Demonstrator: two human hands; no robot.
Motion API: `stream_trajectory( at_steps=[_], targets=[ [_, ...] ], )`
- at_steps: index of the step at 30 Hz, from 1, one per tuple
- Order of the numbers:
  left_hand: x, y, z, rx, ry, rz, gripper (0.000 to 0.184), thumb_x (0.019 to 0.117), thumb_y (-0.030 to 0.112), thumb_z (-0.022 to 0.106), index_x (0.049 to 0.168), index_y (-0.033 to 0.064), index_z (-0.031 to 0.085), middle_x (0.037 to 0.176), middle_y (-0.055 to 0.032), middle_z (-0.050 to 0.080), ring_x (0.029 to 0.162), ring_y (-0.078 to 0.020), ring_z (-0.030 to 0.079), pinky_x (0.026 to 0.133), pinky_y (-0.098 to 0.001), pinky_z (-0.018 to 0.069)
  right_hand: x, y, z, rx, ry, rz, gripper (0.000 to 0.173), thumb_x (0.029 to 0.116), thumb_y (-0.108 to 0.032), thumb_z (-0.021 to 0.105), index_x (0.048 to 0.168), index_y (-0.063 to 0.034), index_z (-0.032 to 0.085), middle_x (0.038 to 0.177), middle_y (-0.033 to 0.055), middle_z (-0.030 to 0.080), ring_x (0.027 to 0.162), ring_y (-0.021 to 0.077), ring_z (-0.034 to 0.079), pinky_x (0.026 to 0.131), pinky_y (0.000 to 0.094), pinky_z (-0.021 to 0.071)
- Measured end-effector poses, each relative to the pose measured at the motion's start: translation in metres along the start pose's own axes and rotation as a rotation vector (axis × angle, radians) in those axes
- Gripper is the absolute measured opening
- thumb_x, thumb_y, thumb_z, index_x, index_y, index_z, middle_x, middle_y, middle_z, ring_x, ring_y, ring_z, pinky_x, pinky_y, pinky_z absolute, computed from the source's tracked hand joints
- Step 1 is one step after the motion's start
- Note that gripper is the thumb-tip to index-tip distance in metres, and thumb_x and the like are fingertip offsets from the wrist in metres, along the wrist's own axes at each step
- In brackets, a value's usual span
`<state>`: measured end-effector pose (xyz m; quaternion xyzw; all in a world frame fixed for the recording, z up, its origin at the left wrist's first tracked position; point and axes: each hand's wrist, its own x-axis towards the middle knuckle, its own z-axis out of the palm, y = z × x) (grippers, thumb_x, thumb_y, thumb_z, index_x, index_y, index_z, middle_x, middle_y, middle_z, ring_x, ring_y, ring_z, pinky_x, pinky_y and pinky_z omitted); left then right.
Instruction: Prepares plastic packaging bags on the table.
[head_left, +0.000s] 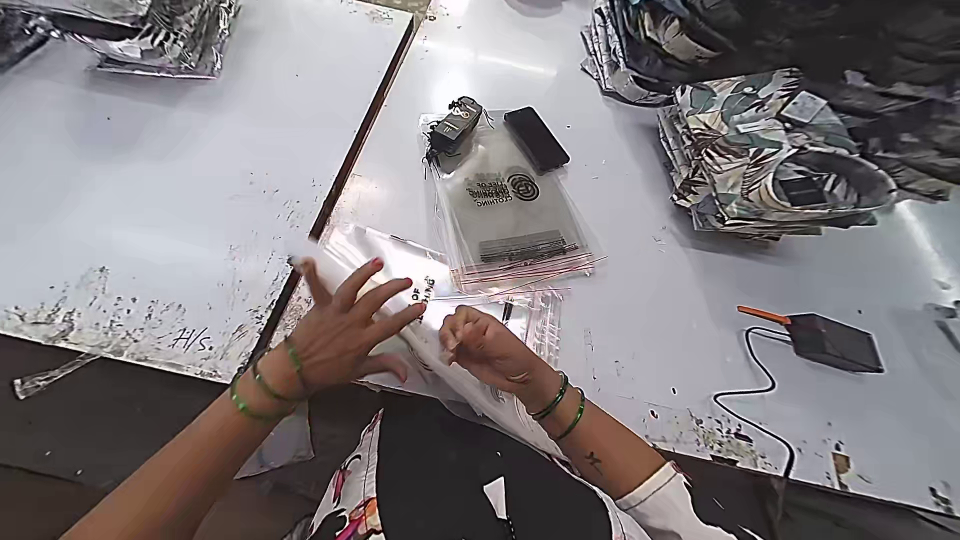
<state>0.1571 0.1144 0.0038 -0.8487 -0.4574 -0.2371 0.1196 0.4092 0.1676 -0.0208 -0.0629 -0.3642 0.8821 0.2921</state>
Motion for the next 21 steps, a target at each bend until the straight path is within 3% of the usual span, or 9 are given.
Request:
stream_trajectory(
  at_steps=[1,3,5,8,10,12,15,18,21],
  targets=[
    [-0.020,0.008,-0.006,0.061,-0.012,-0.013,0.056,0.1018,0.069,0.029,0.146,0.0396,0.046,0.153,0.0026,0.047,0.152,-0.0246,0.027,0.116,-0.0672,0.0104,0.001,0.008,0.000,-0.040,-0.030,0.064,0.010,0.0957,-0.034,0.070,0.092,-0.0253,0.066,0.093,-0.0100,0.069,0.088,0.0013,0.065,0.081,0.0202,0.0533],
    [-0.052,0.030,-0.008,0.157,0.010,-0.071,0.035,0.1093,0.038,0.038,0.142,0.0367,0.049,0.152,0.0066,0.050,0.151,-0.0191,0.031,0.116,-0.0658,0.0108,0.001,0.024,-0.001,-0.115,-0.049,0.165,0.009,0.0974,-0.027,0.068,0.094,-0.0224,0.062,0.093,-0.0102,0.068,0.085,0.0013,0.064,0.079,0.0210,0.0525],
    [-0.072,0.053,-0.005,0.137,0.036,-0.166,0.026,0.1062,0.021,0.044,0.124,0.0286,0.061,0.136,0.0046,0.064,0.143,-0.0171,0.043,0.116,-0.0629,0.0138,-0.001,0.033,0.000,-0.223,-0.068,0.245,0.004,0.0985,-0.016,0.061,0.098,-0.0169,0.057,0.092,-0.0103,0.067,0.084,0.0007,0.063,0.079,0.0213,0.0518],
    [-0.084,0.072,0.003,0.057,-0.068,-0.243,0.015,0.0995,0.012,0.046,0.094,0.0157,0.060,0.132,-0.0034,0.068,0.133,-0.0213,0.057,0.112,-0.0562,0.0316,-0.002,0.039,0.005,-0.403,-0.116,0.302,0.005,0.0974,-0.012,0.057,0.100,-0.0080,0.057,0.093,-0.0085,0.062,0.083,-0.0013,0.059,0.077,0.0193,0.0504],
    [-0.094,0.071,0.017,-0.059,-0.096,-0.191,0.020,0.0976,0.007,0.047,0.103,0.0091,0.066,0.128,-0.0096,0.071,0.121,-0.0259,0.068,0.101,-0.0500,0.0510,-0.002,0.044,0.007,-0.455,-0.093,0.328,0.007,0.0992,-0.012,0.054,0.100,-0.0052,0.055,0.091,-0.0065,0.060,0.080,-0.0012,0.058,0.074,0.0190,0.0493],
    [-0.112,0.065,0.032,-0.117,-0.090,-0.100,0.032,0.1040,0.010,0.041,0.123,0.0135,0.067,0.127,-0.0053,0.072,0.123,-0.0240,0.066,0.104,-0.0442,0.0497,0.000,0.048,0.009,-0.476,0.000,0.372,0.008,0.1029,-0.011,0.049,0.099,-0.0048,0.052,0.085,-0.0055,0.059,0.073,-0.0007,0.056,0.069,0.0187,0.0480],
    [-0.129,0.059,0.048,-0.166,0.011,-0.074,0.032,0.1089,0.015,0.038,0.122,0.0186,0.067,0.128,-0.0011,0.072,0.130,-0.0193,0.061,0.113,-0.0401,0.0417,0.003,0.052,0.017,-0.502,0.141,0.433,0.011,0.1050,-0.010,0.044,0.097,-0.0036,0.048,0.076,-0.0043,0.049,0.061,-0.0005,0.046,0.057,0.0165,0.0384],
    [-0.135,0.056,0.058,-0.186,0.061,-0.059,0.031,0.1094,0.015,0.039,0.126,0.0195,0.065,0.133,0.0009,0.068,0.135,-0.0165,0.054,0.118,-0.0373,0.0342,0.005,0.049,0.024,-0.374,0.461,0.441,0.012,0.1066,-0.008,0.042,0.096,-0.0043,0.046,0.071,-0.0038,0.044,0.052,0.0007,0.038,0.049,0.0163,0.0334],
    [-0.142,0.055,0.062,-0.210,0.068,-0.057,0.032,0.1095,0.017,0.040,0.129,0.0191,0.065,0.138,0.0016,0.065,0.140,-0.0155,0.050,0.122,-0.0390,0.0293,-0.012,0.023,0.014,-0.468,0.835,0.219,0.012,0.1070,-0.008,0.041,0.106,0.0006,0.048,0.079,-0.0020,0.046,0.060,0.0008,0.041,0.055,0.0186,0.0367]
  ],
)
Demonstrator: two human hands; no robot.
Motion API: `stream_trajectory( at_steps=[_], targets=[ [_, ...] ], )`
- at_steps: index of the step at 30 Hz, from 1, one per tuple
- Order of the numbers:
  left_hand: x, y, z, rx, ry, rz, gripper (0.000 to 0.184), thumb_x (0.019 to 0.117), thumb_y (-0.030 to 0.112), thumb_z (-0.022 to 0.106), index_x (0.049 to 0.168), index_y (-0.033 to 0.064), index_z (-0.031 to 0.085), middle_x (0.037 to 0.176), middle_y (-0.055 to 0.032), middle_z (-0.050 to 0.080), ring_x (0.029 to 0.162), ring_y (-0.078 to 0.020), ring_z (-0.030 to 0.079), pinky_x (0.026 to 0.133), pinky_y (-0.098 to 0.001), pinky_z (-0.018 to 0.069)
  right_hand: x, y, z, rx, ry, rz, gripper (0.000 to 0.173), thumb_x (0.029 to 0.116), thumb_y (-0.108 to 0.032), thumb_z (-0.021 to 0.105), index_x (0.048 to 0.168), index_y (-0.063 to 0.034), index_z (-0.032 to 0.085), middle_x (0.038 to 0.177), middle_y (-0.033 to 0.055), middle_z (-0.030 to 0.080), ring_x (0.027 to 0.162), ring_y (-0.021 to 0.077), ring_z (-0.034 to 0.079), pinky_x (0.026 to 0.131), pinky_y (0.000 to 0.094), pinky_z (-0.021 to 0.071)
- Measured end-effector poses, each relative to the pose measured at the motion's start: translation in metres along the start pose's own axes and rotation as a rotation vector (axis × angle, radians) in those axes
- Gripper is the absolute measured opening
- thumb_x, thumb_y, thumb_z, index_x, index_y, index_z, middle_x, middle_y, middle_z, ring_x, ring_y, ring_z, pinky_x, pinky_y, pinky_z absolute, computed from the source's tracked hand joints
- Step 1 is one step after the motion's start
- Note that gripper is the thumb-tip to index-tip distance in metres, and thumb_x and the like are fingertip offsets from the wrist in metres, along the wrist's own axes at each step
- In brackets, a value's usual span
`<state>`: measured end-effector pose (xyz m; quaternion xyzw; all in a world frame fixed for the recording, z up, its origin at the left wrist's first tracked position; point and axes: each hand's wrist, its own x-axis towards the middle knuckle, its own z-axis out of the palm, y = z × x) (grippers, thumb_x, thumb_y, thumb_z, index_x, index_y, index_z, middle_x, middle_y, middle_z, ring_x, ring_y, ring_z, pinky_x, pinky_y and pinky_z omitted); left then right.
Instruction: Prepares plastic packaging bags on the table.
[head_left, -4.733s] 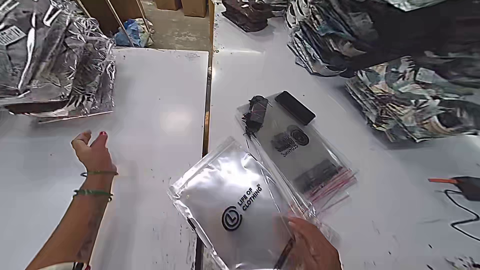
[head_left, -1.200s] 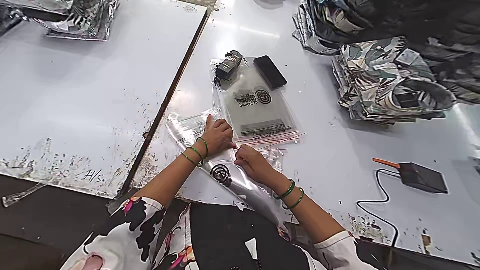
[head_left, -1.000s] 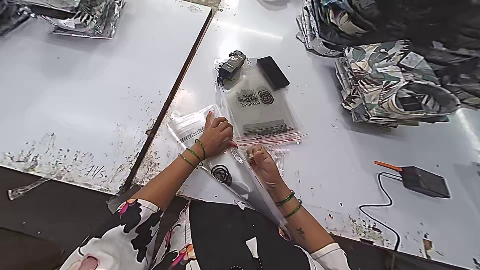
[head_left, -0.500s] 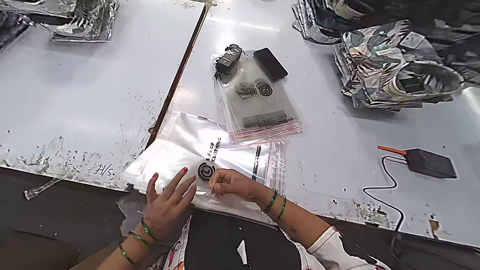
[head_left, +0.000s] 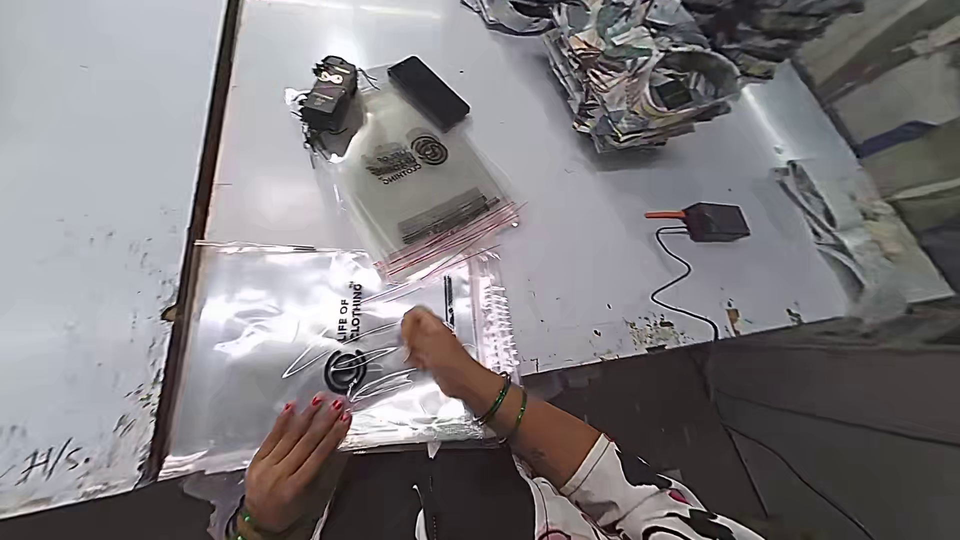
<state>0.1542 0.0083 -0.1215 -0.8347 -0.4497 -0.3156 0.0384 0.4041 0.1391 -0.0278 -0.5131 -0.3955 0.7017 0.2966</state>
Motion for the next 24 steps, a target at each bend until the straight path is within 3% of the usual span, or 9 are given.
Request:
stream_trajectory(
  at_steps=[2,5,7,9,13,16,19,22,24],
  targets=[
    [-0.003,-0.001,-0.002,-0.037,-0.011,-0.011,0.030,0.1095,0.018,0.042,0.128,0.0180,0.065,0.138,0.0016,0.065,0.141,-0.0141,0.048,0.123,-0.0386,0.0261,-0.010,-0.013,-0.050,-0.069,0.289,-0.233,0.016,0.1058,-0.007,0.041,0.107,0.0060,0.050,0.085,0.0011,0.051,0.071,0.0022,0.049,0.066,0.0207,0.0443],
    [-0.001,0.002,-0.010,-0.100,-0.046,-0.028,0.020,0.1089,0.022,0.045,0.113,0.0129,0.063,0.136,-0.0021,0.066,0.142,-0.0152,0.048,0.124,-0.0392,0.0219,-0.063,-0.015,-0.119,-0.185,0.535,-0.446,0.006,0.1000,-0.007,0.049,0.098,-0.0039,0.053,0.084,-0.0065,0.057,0.079,-0.0019,0.057,0.079,0.0209,0.0491],
    [0.002,0.007,-0.022,-0.129,-0.146,-0.020,0.029,0.1075,0.040,0.048,0.108,0.0138,0.061,0.135,-0.0030,0.064,0.141,-0.0174,0.045,0.123,-0.0423,0.0149,-0.105,0.010,-0.153,-0.293,0.655,-0.447,0.008,0.0988,-0.011,0.053,0.100,-0.0032,0.055,0.088,-0.0069,0.060,0.083,-0.0025,0.059,0.082,0.0208,0.0516],
    [0.011,0.011,-0.039,-0.154,-0.240,-0.020,0.045,0.1042,0.054,0.047,0.102,0.0149,0.067,0.124,-0.0056,0.070,0.129,-0.0204,0.052,0.116,-0.0425,0.0200,-0.139,0.047,-0.181,-0.360,0.822,-0.353,0.020,0.0994,-0.013,0.053,0.106,0.0064,0.054,0.090,-0.0003,0.058,0.081,-0.0007,0.057,0.078,0.0207,0.0503],
    [0.087,-0.021,-0.049,-0.173,-0.193,-0.069,0.042,0.1077,0.033,0.045,0.101,0.0001,0.071,0.116,-0.0239,0.071,0.113,-0.0388,0.065,0.099,-0.0494,0.0484,-0.153,0.099,-0.209,-0.174,1.002,-0.251,0.010,0.0998,-0.006,0.053,0.104,0.0031,0.052,0.085,-0.0013,0.054,0.075,-0.0016,0.055,0.074,0.0160,0.0485],
    [0.169,-0.083,-0.018,-0.181,-0.257,-0.180,0.047,0.1035,0.027,0.045,0.124,-0.0123,0.062,0.138,-0.0328,0.058,0.130,-0.0545,0.052,0.107,-0.0665,0.0402,-0.137,0.105,-0.211,-0.085,1.042,-0.264,0.003,0.1006,-0.002,0.052,0.100,0.0004,0.049,0.078,-0.0044,0.051,0.065,-0.0035,0.051,0.065,0.0132,0.0463],
    [0.223,-0.129,0.011,-0.134,-0.581,-0.344,0.056,0.0952,0.009,0.069,0.142,-0.0132,0.048,0.150,-0.0387,0.040,0.141,-0.0613,0.033,0.108,-0.0788,0.0259,-0.131,0.105,-0.209,-0.060,1.156,-0.156,0.031,0.0997,-0.006,0.060,0.117,0.0102,0.041,0.077,0.0029,0.052,0.062,0.0023,0.053,0.063,0.0204,0.0491],
    [0.242,-0.130,0.015,-0.057,-0.795,-0.467,0.053,0.0889,0.013,0.080,0.135,-0.0029,0.059,0.127,-0.0343,0.060,0.122,-0.0577,0.052,0.094,-0.0775,0.0357,-0.137,0.107,-0.226,0.181,1.183,0.068,0.069,0.0965,-0.013,0.070,0.148,0.0011,0.025,0.099,0.0147,0.060,0.072,0.0111,0.061,0.065,0.0286,0.0531],
    [0.244,-0.128,0.009,-0.065,-0.887,-0.510,0.047,0.0886,0.018,0.081,0.129,0.0007,0.064,0.114,-0.0299,0.065,0.114,-0.0548,0.055,0.090,-0.0755,0.0366,-0.137,0.111,-0.228,0.205,1.178,0.103,0.078,0.0971,-0.017,0.069,0.155,-0.0074,0.018,0.111,0.0168,0.060,0.081,0.0144,0.060,0.069,0.0330,0.0510]
  ],
)
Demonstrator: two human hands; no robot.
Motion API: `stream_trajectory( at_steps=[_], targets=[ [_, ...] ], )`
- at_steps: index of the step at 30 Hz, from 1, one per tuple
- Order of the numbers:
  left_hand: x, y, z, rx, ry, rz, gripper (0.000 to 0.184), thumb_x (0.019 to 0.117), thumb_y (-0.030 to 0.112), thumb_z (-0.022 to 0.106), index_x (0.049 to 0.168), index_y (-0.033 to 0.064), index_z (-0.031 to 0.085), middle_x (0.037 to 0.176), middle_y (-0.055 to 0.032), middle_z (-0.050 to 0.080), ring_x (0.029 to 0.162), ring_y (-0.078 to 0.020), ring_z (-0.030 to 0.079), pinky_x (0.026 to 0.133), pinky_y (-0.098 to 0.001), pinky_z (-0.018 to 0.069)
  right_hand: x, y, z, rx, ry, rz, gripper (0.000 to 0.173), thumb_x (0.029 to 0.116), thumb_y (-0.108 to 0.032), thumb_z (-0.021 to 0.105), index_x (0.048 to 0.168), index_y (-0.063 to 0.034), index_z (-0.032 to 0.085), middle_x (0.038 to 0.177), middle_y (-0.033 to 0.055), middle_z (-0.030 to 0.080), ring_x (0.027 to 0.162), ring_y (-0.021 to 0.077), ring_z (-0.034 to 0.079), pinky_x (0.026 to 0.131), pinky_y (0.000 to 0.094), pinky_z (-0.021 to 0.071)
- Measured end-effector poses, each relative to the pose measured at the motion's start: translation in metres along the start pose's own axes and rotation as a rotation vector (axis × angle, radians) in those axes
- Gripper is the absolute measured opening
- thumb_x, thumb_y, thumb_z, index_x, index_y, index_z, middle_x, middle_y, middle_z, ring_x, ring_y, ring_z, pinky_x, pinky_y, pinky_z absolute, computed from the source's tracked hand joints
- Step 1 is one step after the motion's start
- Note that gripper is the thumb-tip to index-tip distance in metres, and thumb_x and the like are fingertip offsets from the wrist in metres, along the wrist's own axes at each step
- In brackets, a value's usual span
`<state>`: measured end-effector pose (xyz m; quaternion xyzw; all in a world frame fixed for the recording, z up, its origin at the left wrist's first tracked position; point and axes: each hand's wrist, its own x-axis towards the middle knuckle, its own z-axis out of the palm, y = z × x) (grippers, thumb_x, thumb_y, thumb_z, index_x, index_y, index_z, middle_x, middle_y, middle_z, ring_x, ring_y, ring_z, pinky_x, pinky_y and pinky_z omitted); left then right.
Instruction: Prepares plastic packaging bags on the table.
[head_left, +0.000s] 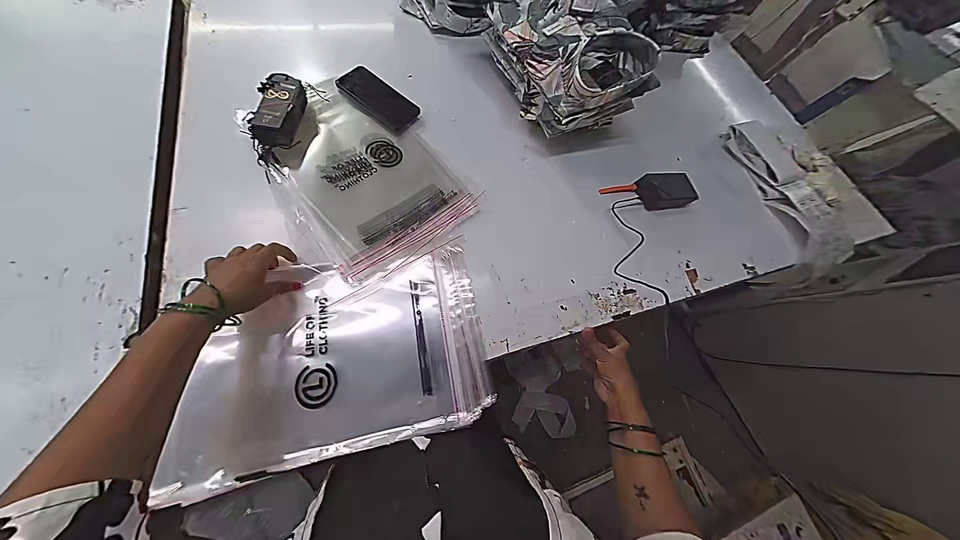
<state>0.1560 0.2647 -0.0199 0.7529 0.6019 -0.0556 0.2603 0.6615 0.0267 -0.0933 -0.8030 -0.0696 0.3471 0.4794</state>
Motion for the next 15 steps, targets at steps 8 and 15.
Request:
stream_trajectory(
  at_steps=[8,15],
  targets=[
    [-0.086,0.008,0.008,-0.054,0.253,0.127,0.022,0.0975,0.008,0.066,0.113,-0.0076,0.068,0.106,-0.0288,0.070,0.105,-0.0498,0.066,0.110,-0.0743,0.0280,-0.077,-0.029,0.044,-0.343,0.026,-1.341,0.026,0.1003,-0.016,0.056,0.100,0.0079,0.065,0.098,0.0234,0.069,0.100,0.0268,0.067,0.091,0.0377,0.0519],
    [-0.170,0.048,0.039,0.067,0.926,0.548,0.023,0.1106,0.026,0.038,0.102,0.0188,0.058,0.099,0.0019,0.071,0.103,-0.0092,0.064,0.114,-0.0385,0.0255,-0.177,-0.119,0.131,-0.511,-0.583,-1.755,0.052,0.1041,-0.057,0.042,0.126,-0.0162,0.065,0.133,0.0132,0.065,0.130,0.0274,0.058,0.109,0.0508,0.0418]
  ],
)
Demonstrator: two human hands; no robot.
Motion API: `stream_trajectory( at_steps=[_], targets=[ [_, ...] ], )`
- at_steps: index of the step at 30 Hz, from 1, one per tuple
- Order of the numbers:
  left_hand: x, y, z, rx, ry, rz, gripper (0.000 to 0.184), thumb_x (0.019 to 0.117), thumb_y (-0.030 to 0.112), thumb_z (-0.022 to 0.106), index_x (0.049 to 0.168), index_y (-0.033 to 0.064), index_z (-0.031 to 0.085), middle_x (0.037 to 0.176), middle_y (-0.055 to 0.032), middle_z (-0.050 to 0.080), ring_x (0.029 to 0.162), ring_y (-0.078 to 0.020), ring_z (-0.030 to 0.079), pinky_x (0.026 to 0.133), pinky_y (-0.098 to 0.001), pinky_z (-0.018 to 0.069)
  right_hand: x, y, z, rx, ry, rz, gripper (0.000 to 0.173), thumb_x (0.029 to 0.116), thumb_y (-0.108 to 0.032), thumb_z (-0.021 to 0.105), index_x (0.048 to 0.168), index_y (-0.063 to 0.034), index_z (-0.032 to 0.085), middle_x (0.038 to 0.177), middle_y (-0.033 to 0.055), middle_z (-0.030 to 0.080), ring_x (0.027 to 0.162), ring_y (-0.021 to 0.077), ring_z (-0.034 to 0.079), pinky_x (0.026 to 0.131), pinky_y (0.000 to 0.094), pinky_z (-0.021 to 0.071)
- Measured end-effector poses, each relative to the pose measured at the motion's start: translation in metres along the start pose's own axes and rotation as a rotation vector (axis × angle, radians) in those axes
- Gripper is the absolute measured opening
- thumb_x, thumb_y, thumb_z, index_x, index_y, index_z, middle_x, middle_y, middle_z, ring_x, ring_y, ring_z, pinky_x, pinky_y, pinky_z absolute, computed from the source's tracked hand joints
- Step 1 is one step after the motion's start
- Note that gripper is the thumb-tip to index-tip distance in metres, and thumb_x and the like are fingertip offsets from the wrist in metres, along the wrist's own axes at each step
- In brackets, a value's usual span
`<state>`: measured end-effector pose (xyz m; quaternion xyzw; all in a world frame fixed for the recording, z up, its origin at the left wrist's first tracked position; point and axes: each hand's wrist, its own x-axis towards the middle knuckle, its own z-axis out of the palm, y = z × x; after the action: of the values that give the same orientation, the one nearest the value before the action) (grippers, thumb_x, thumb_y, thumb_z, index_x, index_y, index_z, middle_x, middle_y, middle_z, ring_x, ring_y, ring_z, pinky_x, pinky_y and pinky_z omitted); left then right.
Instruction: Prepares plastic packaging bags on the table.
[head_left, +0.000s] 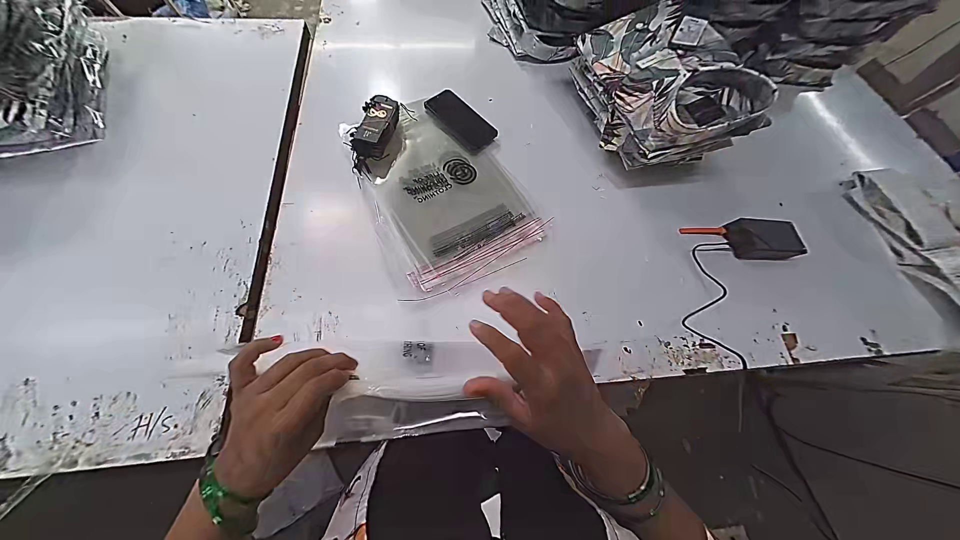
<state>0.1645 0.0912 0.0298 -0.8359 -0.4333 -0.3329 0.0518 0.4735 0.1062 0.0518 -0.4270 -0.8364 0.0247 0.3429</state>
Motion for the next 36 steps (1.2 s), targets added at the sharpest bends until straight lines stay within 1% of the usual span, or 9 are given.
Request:
stream_trajectory(
  at_steps=[3,7,12,16,19,26,29,33,36],
  targets=[
    [0.031,-0.004,0.040,-0.006,0.068,0.068,0.021,0.1067,0.017,0.047,0.099,0.0163,0.066,0.097,-0.0018,0.075,0.099,-0.0158,0.068,0.109,-0.0441,0.0337,0.011,0.005,0.002,-0.023,-0.181,-0.034,0.057,0.1046,-0.054,0.040,0.125,-0.0100,0.071,0.119,0.0106,0.074,0.109,0.0258,0.071,0.092,0.0449,0.0556],
    [0.049,-0.017,0.121,-0.004,0.138,0.137,0.018,0.1000,0.009,0.055,0.093,0.0183,0.069,0.115,-0.0045,0.074,0.120,-0.0223,0.065,0.111,-0.0539,0.0338,0.007,0.053,0.030,0.030,-0.439,0.199,0.030,0.1031,-0.014,0.052,0.121,-0.0027,0.072,0.114,0.0186,0.073,0.104,0.0379,0.071,0.087,0.0533,0.0563],
    [0.030,-0.004,0.144,0.157,0.299,0.019,0.016,0.1011,0.016,0.056,0.098,0.0229,0.070,0.094,-0.0022,0.065,0.097,-0.0232,0.055,0.094,-0.0415,0.0309,0.025,0.074,0.047,0.042,-0.418,0.101,0.027,0.1015,-0.016,0.055,0.118,-0.0072,0.074,0.123,0.0188,0.070,0.106,0.0411,0.068,0.083,0.0557,0.0537],
    [0.028,-0.005,0.144,0.168,0.237,-0.022,0.017,0.1020,0.018,0.056,0.098,0.0235,0.072,0.103,0.0034,0.075,0.111,-0.0159,0.065,0.108,-0.0470,0.0297,0.069,0.071,0.057,0.201,-0.632,-0.096,0.041,0.0968,0.001,0.051,0.126,-0.0188,0.073,0.138,0.0199,0.061,0.119,0.0431,0.060,0.092,0.0592,0.0482],
    [0.029,-0.012,0.139,0.143,0.139,-0.028,0.025,0.1050,0.036,0.052,0.095,0.0231,0.071,0.109,0.0057,0.077,0.116,-0.0147,0.066,0.113,-0.0526,0.0272,0.091,0.077,0.067,0.151,-0.812,-0.188,0.030,0.1046,-0.013,0.050,0.125,-0.0152,0.072,0.129,0.0207,0.064,0.114,0.0424,0.062,0.091,0.0590,0.0479],
    [0.044,-0.008,0.129,0.125,0.007,-0.190,0.033,0.1057,0.043,0.041,0.091,0.0220,0.063,0.128,-0.0104,0.064,0.132,-0.0357,0.052,0.111,-0.0678,0.0226,0.099,0.084,0.073,0.191,-0.717,-0.338,0.020,0.1029,-0.013,0.052,0.101,-0.0018,0.069,0.120,0.0199,0.067,0.079,0.0349,0.071,0.060,0.0485,0.0559],
    [0.059,-0.006,0.119,0.046,-0.144,-0.233,0.040,0.1046,0.039,0.040,0.086,0.0152,0.066,0.150,-0.0107,0.055,0.147,-0.0456,0.037,0.105,-0.0830,0.0127,0.094,0.091,0.080,0.338,-0.667,-0.260,0.021,0.0987,-0.015,0.053,0.095,-0.0012,0.069,0.121,0.0198,0.066,0.079,0.0311,0.070,0.060,0.0454,0.0539],
    [0.066,-0.007,0.108,0.023,-0.270,-0.243,0.032,0.1011,0.031,0.050,0.084,0.0100,0.067,0.146,-0.0065,0.061,0.146,-0.0465,0.040,0.099,-0.0891,0.0103,0.085,0.095,0.096,0.506,-0.586,-0.207,0.021,0.0935,-0.016,0.056,0.088,0.0011,0.066,0.110,0.0220,0.065,0.082,0.0281,0.067,0.061,0.0406,0.0516],
    [0.067,-0.004,0.103,-0.009,-0.318,-0.337,0.030,0.0980,0.028,0.056,0.081,0.0068,0.067,0.151,-0.0098,0.055,0.147,-0.0510,0.034,0.097,-0.0904,0.0074,0.076,0.095,0.105,0.555,-0.510,-0.200,0.022,0.0932,-0.019,0.060,0.086,0.0005,0.066,0.104,0.0212,0.065,0.095,0.0301,0.066,0.074,0.0388,0.0531]
  ],
)
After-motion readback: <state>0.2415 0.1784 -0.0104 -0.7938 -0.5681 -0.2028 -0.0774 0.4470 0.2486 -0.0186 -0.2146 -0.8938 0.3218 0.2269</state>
